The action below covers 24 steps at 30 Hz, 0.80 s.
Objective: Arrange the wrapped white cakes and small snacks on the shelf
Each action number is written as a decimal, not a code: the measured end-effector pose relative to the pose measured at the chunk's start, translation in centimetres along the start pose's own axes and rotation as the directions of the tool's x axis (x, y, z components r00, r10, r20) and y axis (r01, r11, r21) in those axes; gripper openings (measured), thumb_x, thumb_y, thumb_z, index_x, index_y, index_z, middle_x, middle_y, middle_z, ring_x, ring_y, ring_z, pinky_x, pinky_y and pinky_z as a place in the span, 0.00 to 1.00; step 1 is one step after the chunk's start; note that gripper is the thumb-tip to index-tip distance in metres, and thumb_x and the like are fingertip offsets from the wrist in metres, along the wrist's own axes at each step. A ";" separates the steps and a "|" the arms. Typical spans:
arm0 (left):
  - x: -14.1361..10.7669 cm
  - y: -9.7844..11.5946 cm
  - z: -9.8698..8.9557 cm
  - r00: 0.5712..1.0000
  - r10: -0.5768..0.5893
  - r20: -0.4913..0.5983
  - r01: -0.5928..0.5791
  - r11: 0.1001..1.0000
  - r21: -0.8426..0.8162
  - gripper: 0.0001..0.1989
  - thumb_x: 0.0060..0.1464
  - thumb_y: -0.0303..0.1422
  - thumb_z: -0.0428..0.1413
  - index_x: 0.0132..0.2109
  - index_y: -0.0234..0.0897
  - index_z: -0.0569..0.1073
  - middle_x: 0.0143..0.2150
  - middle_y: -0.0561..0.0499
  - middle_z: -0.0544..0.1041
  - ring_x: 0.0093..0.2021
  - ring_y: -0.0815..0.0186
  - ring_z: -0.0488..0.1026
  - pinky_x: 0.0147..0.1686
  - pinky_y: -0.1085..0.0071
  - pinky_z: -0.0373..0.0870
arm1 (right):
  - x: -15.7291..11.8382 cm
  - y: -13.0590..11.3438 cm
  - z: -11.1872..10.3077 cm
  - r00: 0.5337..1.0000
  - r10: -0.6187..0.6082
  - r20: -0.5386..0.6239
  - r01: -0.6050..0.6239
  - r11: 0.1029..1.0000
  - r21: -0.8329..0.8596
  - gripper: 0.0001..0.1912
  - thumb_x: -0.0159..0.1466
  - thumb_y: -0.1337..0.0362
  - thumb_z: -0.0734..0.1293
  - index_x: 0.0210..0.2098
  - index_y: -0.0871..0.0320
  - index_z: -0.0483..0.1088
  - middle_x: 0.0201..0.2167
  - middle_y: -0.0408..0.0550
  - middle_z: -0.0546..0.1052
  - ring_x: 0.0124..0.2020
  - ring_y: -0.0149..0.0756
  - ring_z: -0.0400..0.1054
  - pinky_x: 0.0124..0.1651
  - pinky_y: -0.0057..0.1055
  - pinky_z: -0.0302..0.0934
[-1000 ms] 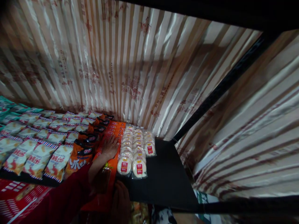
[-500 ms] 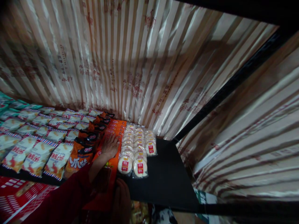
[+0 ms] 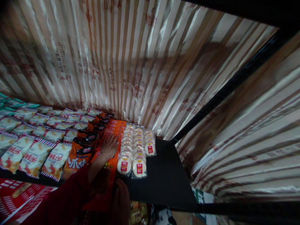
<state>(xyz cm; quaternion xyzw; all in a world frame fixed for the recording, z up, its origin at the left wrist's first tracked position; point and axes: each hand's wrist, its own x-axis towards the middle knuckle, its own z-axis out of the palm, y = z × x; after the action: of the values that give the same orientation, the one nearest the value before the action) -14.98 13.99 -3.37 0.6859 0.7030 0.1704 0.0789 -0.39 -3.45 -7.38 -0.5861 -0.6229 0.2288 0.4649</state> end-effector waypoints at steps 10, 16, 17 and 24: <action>-0.2 0.4 -0.5 0.999 -0.002 -0.034 0.002 1.000 0.007 0.24 0.62 0.35 0.38 0.61 0.32 0.62 0.64 0.43 0.59 0.65 0.57 0.48 0.64 0.55 0.39 | -0.4 1.0 0.0 0.999 0.012 0.043 -0.013 0.999 0.035 0.17 0.65 0.55 0.58 0.42 0.55 0.74 0.45 0.52 0.77 0.46 0.38 0.71 0.49 0.33 0.68; -0.3 0.2 -0.3 0.998 0.029 -0.056 -0.027 0.999 0.042 0.24 0.61 0.35 0.38 0.61 0.32 0.62 0.64 0.43 0.59 0.67 0.56 0.44 0.64 0.54 0.37 | 2.9 -1.0 -1.4 0.994 0.002 0.113 -0.013 0.995 0.102 0.17 0.66 0.57 0.55 0.43 0.55 0.73 0.45 0.51 0.77 0.47 0.37 0.71 0.49 0.32 0.66; -0.4 0.3 -0.3 0.998 0.027 -0.053 -0.024 0.999 0.047 0.24 0.61 0.35 0.38 0.61 0.33 0.62 0.64 0.44 0.59 0.67 0.56 0.44 0.64 0.53 0.38 | 4.5 -1.7 -1.7 0.993 -0.012 0.120 0.002 0.996 0.088 0.18 0.66 0.57 0.55 0.44 0.55 0.73 0.45 0.51 0.76 0.48 0.37 0.70 0.50 0.33 0.65; -0.4 0.5 -0.5 0.999 0.014 -0.036 -0.012 0.999 0.034 0.24 0.62 0.36 0.37 0.61 0.36 0.61 0.65 0.46 0.58 0.67 0.59 0.46 0.64 0.53 0.37 | 19.7 -5.3 -0.5 0.959 -0.192 0.210 0.224 0.965 -0.138 0.17 0.65 0.61 0.56 0.47 0.59 0.71 0.46 0.54 0.76 0.47 0.39 0.69 0.52 0.39 0.62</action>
<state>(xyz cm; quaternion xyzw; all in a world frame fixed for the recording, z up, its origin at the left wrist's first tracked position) -14.69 13.56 -2.77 0.6885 0.7026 0.1715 0.0535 -0.37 13.93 3.41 -0.5273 -0.7401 0.1842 0.3745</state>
